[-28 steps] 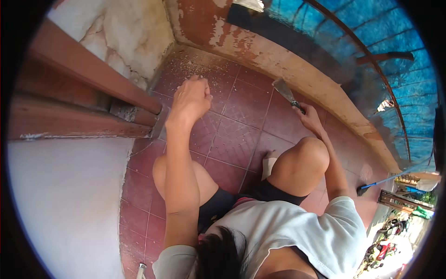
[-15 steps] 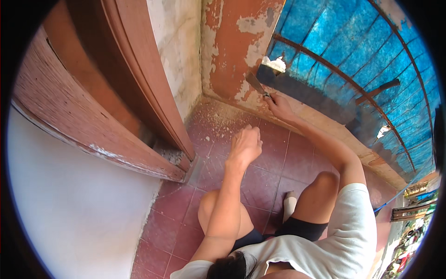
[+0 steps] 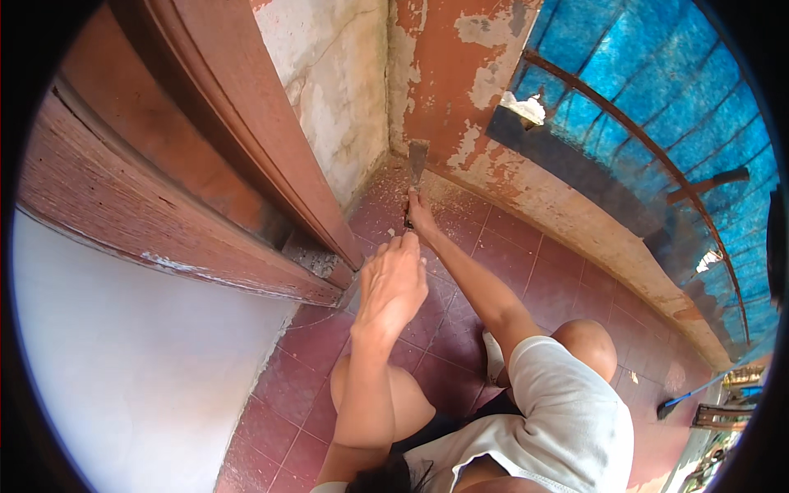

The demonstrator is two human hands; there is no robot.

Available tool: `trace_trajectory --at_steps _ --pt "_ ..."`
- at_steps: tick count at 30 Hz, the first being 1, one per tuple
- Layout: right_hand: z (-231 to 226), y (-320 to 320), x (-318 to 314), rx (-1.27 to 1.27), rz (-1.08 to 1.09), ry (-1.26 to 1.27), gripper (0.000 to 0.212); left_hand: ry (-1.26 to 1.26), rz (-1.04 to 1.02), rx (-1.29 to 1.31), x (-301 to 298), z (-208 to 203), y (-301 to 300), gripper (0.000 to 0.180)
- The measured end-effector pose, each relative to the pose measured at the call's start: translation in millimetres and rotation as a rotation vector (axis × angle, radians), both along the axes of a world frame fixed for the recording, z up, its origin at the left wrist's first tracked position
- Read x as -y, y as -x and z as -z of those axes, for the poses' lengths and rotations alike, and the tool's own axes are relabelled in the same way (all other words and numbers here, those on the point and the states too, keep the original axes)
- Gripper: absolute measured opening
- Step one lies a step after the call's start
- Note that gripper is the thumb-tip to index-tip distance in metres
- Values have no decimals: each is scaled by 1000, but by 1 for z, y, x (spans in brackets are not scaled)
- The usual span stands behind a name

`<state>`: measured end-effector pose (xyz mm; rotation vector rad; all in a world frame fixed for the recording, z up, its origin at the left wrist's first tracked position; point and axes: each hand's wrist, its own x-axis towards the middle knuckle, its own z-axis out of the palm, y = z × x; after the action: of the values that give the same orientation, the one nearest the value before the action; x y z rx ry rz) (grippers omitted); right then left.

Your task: The person scrapes old paint from an exterior wall using a putty knife, working around the base of the wall and near a corner.

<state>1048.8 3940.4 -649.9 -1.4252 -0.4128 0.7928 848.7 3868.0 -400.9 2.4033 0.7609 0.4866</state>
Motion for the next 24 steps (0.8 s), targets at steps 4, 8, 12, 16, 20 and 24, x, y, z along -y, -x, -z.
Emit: trace_trajectory --at_steps 4,8,12,16,20,24 --pt "19 12 -48 -61 16 -99 36 16 -107 -47 0 -21 46 14" --pt "39 -36 -97 203 -21 -94 39 4 -269 -204 2 -25 50 14" --pt "23 -15 -126 191 35 -63 36 -33 -451 -257 -2 -30 52 14" --pt "48 -41 -118 189 41 0 39 42 -266 -293 26 -86 -14 14" --pt "32 -41 -114 81 36 -53 43 166 -102 -266 29 -87 -47 13" --pt "11 -48 -128 285 137 -100 47 -37 -34 -371 10 -32 -40 14"
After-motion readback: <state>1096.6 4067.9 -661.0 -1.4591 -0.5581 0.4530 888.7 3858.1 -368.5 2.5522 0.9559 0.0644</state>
